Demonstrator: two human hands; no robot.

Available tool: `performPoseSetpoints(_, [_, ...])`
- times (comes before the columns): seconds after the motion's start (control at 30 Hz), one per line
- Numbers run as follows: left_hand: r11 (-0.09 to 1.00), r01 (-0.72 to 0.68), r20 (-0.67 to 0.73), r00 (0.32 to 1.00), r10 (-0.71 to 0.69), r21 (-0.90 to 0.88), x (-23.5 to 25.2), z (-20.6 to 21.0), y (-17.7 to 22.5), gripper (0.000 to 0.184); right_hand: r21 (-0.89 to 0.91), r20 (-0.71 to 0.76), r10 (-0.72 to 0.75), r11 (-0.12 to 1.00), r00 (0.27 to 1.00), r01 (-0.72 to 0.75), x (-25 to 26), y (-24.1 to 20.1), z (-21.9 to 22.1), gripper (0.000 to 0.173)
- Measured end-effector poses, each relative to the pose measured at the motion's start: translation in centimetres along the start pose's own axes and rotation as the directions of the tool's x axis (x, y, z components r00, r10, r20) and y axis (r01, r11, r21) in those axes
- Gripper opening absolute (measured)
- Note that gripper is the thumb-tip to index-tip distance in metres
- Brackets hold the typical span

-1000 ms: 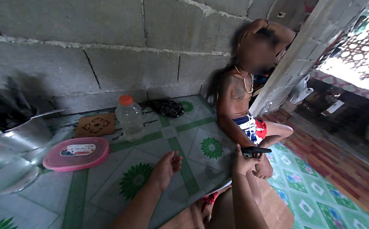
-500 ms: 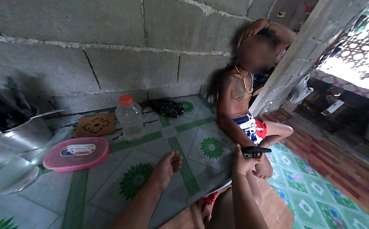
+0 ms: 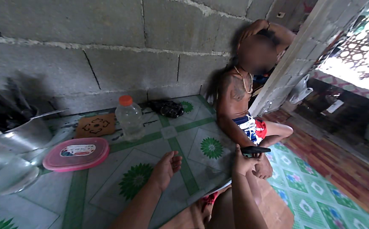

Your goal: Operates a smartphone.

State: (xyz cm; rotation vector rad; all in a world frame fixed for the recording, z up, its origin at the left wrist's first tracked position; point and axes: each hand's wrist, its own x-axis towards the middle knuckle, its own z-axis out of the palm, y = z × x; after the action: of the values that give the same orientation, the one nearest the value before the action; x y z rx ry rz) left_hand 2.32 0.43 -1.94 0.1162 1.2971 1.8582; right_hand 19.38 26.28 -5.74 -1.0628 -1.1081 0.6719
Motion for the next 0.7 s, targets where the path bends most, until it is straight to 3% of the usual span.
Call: performPoseSetpoints(0.7, [1.000,-0.005,0.003,1.000,0.005,-0.001,-0.10,-0.01,0.00,0.035,0.006,0.019,-0.030,1.000,0.999,0.030,0.04,0.14,-0.07,0.120])
